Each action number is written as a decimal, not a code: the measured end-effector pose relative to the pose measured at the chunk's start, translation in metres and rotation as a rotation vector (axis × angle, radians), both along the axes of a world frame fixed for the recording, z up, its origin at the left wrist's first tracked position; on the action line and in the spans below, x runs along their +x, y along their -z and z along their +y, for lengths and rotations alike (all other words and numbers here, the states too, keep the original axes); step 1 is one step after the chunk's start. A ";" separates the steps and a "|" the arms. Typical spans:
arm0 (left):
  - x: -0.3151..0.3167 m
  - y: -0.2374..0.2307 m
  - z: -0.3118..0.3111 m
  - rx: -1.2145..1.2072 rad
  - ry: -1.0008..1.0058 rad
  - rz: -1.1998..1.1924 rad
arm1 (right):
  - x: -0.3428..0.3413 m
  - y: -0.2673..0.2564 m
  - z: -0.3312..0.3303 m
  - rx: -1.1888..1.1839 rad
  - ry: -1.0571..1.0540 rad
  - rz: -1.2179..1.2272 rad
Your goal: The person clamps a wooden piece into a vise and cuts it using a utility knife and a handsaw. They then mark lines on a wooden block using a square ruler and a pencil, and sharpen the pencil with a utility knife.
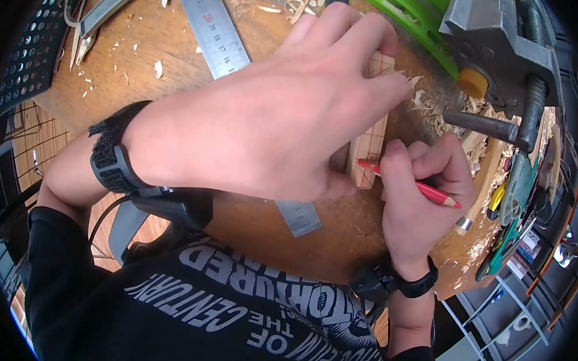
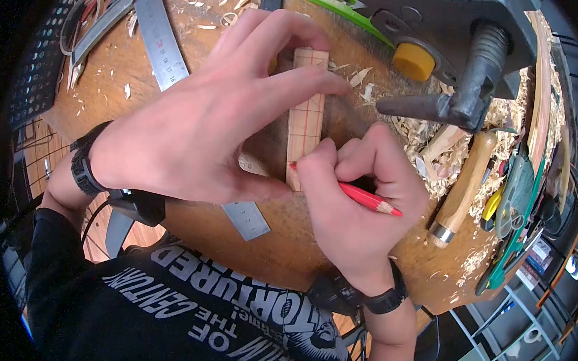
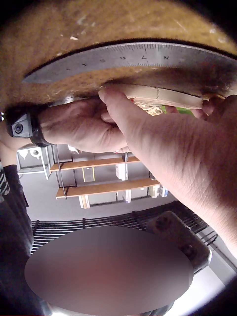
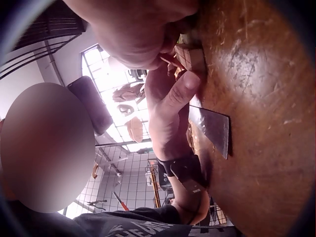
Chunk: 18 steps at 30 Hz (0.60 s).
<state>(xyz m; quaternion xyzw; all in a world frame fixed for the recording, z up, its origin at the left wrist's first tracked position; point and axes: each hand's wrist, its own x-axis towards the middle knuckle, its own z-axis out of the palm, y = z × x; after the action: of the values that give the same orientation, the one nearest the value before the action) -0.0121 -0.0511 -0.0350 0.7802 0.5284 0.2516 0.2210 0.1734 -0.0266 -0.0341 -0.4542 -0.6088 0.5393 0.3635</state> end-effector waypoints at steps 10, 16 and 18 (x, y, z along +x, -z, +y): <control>0.000 0.000 0.000 0.003 -0.001 0.003 | -0.001 0.000 0.001 0.000 -0.001 -0.025; 0.000 0.000 0.000 -0.005 -0.001 0.002 | -0.001 0.002 0.001 0.006 -0.001 -0.024; 0.000 0.005 0.001 -0.001 -0.001 0.001 | -0.001 0.001 0.001 0.003 -0.001 -0.012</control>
<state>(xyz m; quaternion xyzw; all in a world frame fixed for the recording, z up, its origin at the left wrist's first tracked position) -0.0122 -0.0502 -0.0396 0.7798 0.5292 0.2511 0.2211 0.1724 -0.0254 -0.0355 -0.4567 -0.6120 0.5359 0.3602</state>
